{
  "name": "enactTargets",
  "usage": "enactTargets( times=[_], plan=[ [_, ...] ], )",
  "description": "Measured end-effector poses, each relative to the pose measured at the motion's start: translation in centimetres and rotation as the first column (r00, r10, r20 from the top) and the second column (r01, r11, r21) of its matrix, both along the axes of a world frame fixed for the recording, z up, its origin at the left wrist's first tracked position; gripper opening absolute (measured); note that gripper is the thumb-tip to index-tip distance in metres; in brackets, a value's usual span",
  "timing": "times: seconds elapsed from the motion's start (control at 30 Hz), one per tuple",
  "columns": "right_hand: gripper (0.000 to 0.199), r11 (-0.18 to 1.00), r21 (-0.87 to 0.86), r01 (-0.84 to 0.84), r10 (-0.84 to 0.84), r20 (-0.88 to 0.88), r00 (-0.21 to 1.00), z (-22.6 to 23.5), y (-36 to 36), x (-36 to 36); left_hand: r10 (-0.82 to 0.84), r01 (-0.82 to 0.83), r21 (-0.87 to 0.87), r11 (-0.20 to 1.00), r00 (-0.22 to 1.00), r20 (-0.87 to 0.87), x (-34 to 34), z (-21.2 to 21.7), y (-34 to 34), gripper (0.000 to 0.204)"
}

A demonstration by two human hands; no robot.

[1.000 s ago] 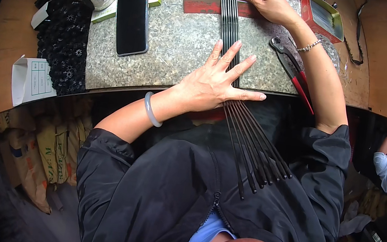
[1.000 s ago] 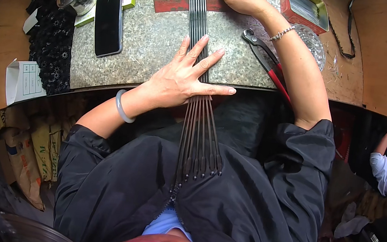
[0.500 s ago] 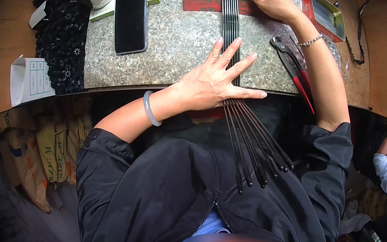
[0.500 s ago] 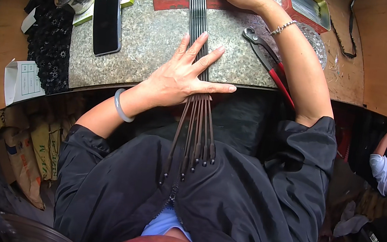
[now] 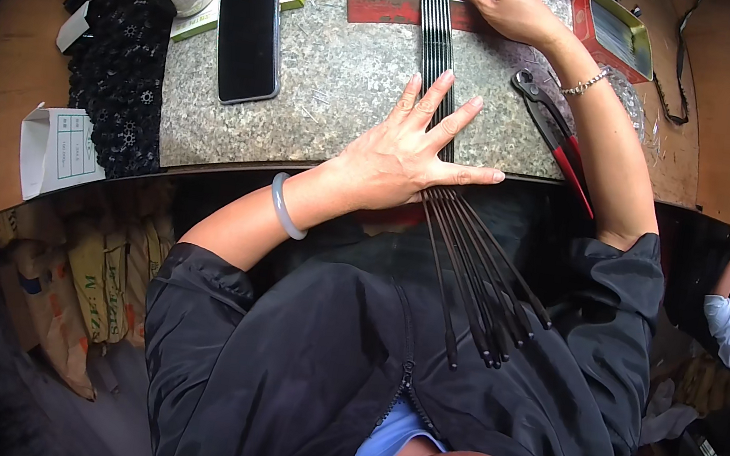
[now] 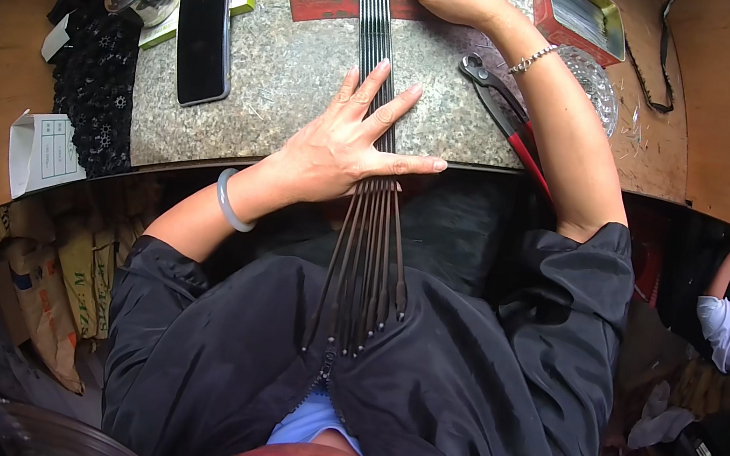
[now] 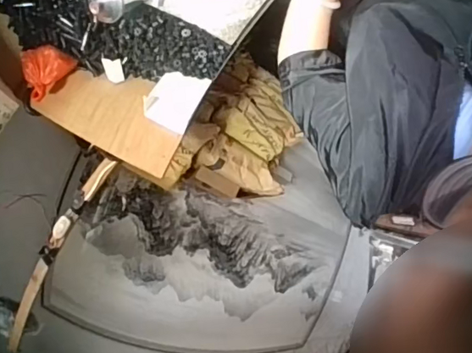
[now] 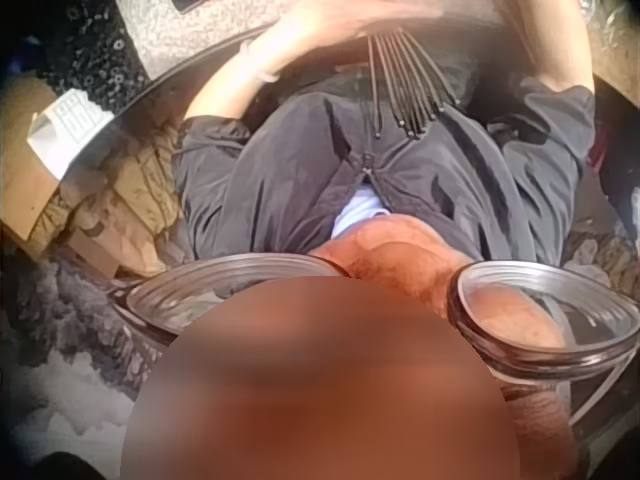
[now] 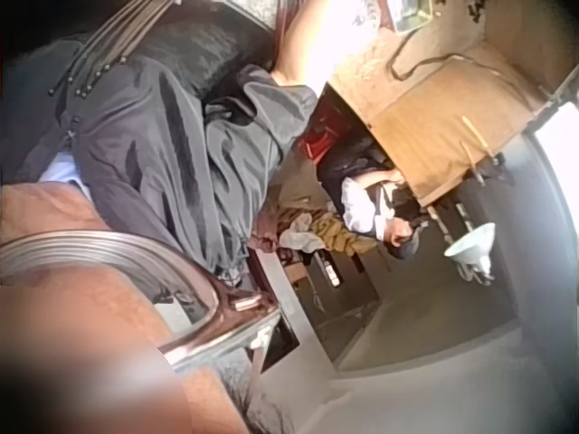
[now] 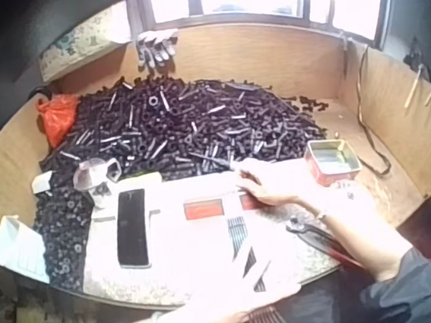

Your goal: Assembling black rods into a central hub and securing them using pliers.

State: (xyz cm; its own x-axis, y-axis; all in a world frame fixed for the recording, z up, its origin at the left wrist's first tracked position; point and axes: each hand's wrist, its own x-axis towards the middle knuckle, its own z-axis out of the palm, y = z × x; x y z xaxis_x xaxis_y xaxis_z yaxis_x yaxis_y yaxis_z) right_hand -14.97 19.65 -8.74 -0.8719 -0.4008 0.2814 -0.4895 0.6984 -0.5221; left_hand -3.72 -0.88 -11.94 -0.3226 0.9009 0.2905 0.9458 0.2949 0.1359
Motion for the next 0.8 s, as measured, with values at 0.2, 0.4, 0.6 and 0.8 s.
enactTargets(
  times=[0.2, 0.4, 0.6, 0.8],
  plan=[
    [0.028, 0.973, 0.15, 0.178, -0.202, 0.165, 0.965, 1.2, -2.3, 0.3, 0.016, -0.022, 0.055, 0.998, 0.994, 0.108, 0.3, -0.1, 0.0, 0.064],
    [0.037, 0.932, 0.188, 0.31, -0.345, 0.204, 0.916, 3.0, -0.4, 0.9, 0.001, -0.001, 0.003, 1.0, 1.0, 0.017, 0.1, 0.0, -0.1, 0.059],
    [0.039, 0.866, 0.341, 0.367, -0.451, 0.211, 0.867, 3.3, -0.7, 1.4, 0.01, -0.01, -0.028, 1.0, 1.0, -0.002, 0.1, 0.0, 0.0, 0.058],
    [0.039, 0.846, 0.37, 0.385, -0.475, 0.192, 0.859, 3.7, -0.8, 1.6, 0.015, -0.015, -0.014, 1.0, 1.0, 0.014, 0.1, -0.1, 0.0, 0.057]
  ],
)
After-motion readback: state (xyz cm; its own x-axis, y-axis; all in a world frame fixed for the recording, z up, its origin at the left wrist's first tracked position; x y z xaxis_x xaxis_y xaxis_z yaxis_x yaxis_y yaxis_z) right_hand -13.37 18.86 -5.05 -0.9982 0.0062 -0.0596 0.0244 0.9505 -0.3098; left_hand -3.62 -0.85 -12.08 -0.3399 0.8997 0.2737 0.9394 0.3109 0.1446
